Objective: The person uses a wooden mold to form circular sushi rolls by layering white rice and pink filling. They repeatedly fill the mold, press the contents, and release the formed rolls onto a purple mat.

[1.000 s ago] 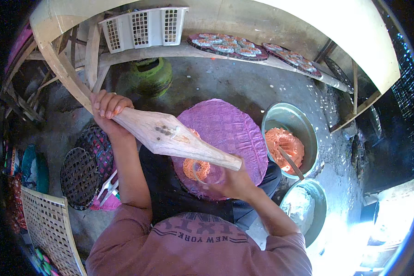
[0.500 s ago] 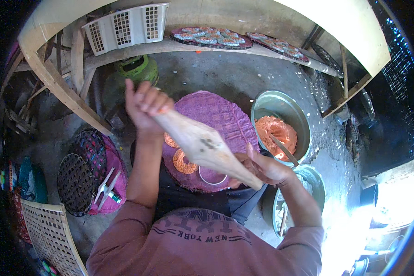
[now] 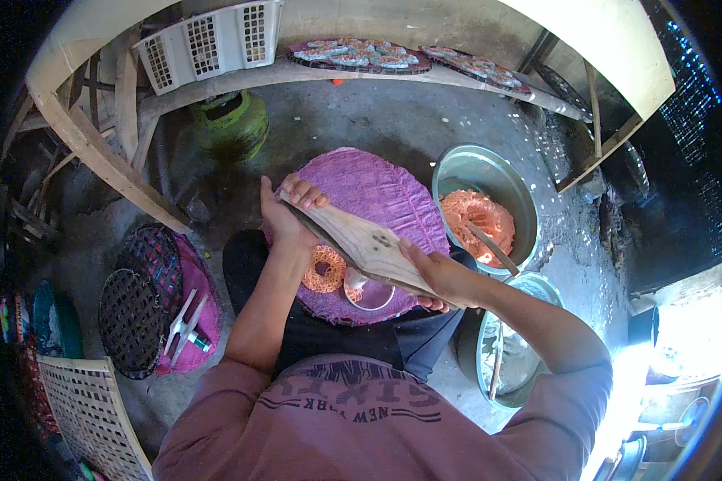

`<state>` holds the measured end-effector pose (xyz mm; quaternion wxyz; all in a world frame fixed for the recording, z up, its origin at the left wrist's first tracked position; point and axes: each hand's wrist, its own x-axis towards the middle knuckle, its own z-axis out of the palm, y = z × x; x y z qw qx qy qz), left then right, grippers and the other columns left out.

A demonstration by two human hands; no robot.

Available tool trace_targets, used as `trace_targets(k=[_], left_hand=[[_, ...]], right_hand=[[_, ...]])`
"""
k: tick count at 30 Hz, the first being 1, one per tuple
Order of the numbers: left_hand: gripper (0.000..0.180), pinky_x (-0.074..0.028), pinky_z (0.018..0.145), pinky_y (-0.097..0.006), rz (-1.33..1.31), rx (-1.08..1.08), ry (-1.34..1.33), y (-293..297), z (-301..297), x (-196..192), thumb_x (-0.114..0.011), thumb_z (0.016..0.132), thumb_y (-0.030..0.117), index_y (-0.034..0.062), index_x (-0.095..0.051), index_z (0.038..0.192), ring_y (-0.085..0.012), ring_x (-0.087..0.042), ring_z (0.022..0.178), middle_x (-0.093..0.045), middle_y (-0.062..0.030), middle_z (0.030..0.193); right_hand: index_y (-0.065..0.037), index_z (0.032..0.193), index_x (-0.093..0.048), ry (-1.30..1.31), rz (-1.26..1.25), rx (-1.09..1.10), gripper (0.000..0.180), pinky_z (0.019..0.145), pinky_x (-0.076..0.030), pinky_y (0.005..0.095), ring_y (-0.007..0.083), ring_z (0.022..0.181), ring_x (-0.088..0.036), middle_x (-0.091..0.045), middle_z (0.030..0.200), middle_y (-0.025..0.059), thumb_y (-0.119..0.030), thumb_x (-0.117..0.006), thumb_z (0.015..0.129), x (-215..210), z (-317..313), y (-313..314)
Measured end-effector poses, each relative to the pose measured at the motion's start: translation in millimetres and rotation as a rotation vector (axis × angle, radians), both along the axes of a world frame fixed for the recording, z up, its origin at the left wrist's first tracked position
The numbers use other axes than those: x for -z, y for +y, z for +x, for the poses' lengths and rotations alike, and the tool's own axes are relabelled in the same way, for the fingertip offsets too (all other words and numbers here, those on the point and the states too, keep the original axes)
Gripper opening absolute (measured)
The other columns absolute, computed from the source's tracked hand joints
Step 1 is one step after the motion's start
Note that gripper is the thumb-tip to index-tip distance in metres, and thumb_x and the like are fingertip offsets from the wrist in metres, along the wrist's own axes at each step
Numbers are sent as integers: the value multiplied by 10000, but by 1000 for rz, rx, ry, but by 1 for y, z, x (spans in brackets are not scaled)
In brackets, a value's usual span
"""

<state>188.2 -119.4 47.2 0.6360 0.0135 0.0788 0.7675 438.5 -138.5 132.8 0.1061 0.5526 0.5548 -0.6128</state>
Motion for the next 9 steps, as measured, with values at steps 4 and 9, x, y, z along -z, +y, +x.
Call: trace_targets(k=[4, 9], left_hand=[[528, -355, 557, -332, 10, 5, -61, 18, 5, 3, -289, 962, 586, 183, -399, 638, -130, -342, 461, -323, 50, 507], [599, -381, 564, -378, -72, 99, -258, 25, 27, 22, -285, 925, 673, 149, -420, 669, -181, -354, 455, -334, 15, 503]], right_hand=[[-50, 681, -528, -43, 161, -16, 814, 367, -353, 250, 100, 434, -455, -463, 538, 13, -780, -244, 900, -4, 1, 9], [-19, 837, -620, -250, 274, 47, 876, 353, -381, 287, 127, 411, -469, -489, 542, 36, -822, -272, 860, -10, 16, 6]])
